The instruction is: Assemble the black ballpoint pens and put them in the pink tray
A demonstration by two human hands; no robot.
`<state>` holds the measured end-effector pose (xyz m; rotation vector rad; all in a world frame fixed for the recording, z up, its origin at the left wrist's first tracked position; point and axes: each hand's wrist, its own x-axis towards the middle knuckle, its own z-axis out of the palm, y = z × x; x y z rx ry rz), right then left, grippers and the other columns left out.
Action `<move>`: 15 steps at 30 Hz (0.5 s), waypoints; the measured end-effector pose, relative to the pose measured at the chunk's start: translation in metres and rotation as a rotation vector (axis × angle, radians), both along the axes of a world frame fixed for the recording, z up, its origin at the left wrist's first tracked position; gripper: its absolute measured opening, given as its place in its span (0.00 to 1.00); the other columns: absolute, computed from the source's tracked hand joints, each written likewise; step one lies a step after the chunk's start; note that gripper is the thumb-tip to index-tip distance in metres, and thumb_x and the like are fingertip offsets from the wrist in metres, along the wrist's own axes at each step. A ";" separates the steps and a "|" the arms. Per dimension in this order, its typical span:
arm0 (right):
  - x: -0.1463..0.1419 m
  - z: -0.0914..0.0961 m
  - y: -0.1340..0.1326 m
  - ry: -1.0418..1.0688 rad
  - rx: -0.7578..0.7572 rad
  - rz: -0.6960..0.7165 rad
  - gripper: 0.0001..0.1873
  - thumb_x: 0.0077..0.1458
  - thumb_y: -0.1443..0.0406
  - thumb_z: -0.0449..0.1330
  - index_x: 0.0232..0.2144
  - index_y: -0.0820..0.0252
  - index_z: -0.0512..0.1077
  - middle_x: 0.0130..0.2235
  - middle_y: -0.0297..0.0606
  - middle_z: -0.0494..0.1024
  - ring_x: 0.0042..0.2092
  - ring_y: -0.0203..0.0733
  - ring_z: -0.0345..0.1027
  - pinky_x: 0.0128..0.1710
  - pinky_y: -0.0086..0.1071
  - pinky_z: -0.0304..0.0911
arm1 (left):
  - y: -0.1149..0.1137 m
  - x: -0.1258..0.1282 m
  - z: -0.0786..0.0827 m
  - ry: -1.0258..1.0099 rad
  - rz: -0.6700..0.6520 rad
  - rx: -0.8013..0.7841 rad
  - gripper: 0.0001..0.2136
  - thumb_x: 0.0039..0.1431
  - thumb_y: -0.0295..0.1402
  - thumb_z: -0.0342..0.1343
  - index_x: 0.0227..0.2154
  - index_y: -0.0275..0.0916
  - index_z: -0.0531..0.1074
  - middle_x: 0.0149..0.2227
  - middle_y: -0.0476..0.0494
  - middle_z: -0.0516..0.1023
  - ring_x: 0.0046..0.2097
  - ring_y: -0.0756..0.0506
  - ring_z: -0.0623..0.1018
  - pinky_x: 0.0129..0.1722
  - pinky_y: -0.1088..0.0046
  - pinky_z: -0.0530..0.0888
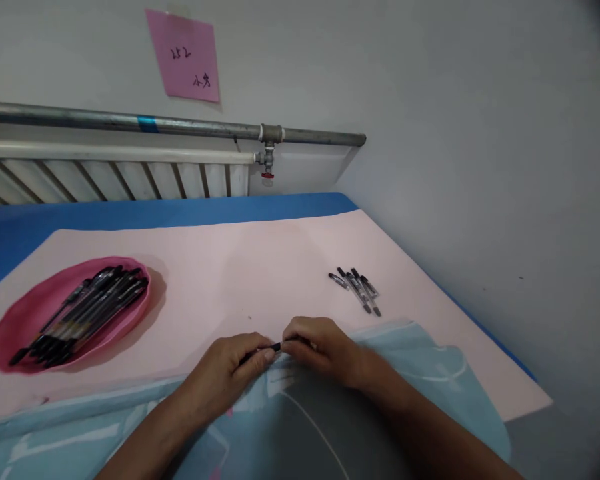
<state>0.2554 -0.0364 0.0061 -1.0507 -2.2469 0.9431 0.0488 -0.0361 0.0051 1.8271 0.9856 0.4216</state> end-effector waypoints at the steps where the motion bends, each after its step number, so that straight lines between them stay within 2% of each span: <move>1: 0.000 -0.001 0.000 -0.016 0.000 0.005 0.13 0.59 0.62 0.49 0.28 0.64 0.67 0.27 0.34 0.69 0.28 0.31 0.59 0.28 0.25 0.55 | 0.000 0.000 0.000 0.008 -0.003 0.003 0.15 0.59 0.42 0.43 0.35 0.41 0.72 0.30 0.50 0.75 0.32 0.50 0.70 0.32 0.77 0.65; 4: -0.001 -0.001 -0.001 -0.054 -0.032 -0.009 0.15 0.60 0.61 0.48 0.26 0.63 0.66 0.24 0.32 0.66 0.27 0.30 0.57 0.27 0.25 0.54 | 0.000 0.000 0.000 0.017 -0.009 0.010 0.15 0.59 0.41 0.43 0.34 0.41 0.73 0.30 0.50 0.75 0.32 0.50 0.71 0.32 0.77 0.65; 9: -0.001 0.003 -0.003 -0.048 -0.079 0.019 0.11 0.58 0.60 0.51 0.34 0.63 0.67 0.29 0.33 0.68 0.29 0.31 0.59 0.29 0.25 0.56 | -0.001 0.001 0.000 0.010 -0.009 -0.006 0.14 0.59 0.41 0.44 0.35 0.42 0.73 0.32 0.50 0.76 0.34 0.49 0.72 0.34 0.77 0.66; 15: -0.003 0.007 -0.004 -0.097 -0.127 0.003 0.18 0.61 0.59 0.45 0.26 0.63 0.67 0.24 0.31 0.66 0.27 0.31 0.58 0.28 0.24 0.56 | -0.001 0.002 0.006 0.015 -0.037 0.010 0.13 0.59 0.40 0.44 0.35 0.43 0.73 0.33 0.50 0.76 0.35 0.49 0.72 0.35 0.76 0.66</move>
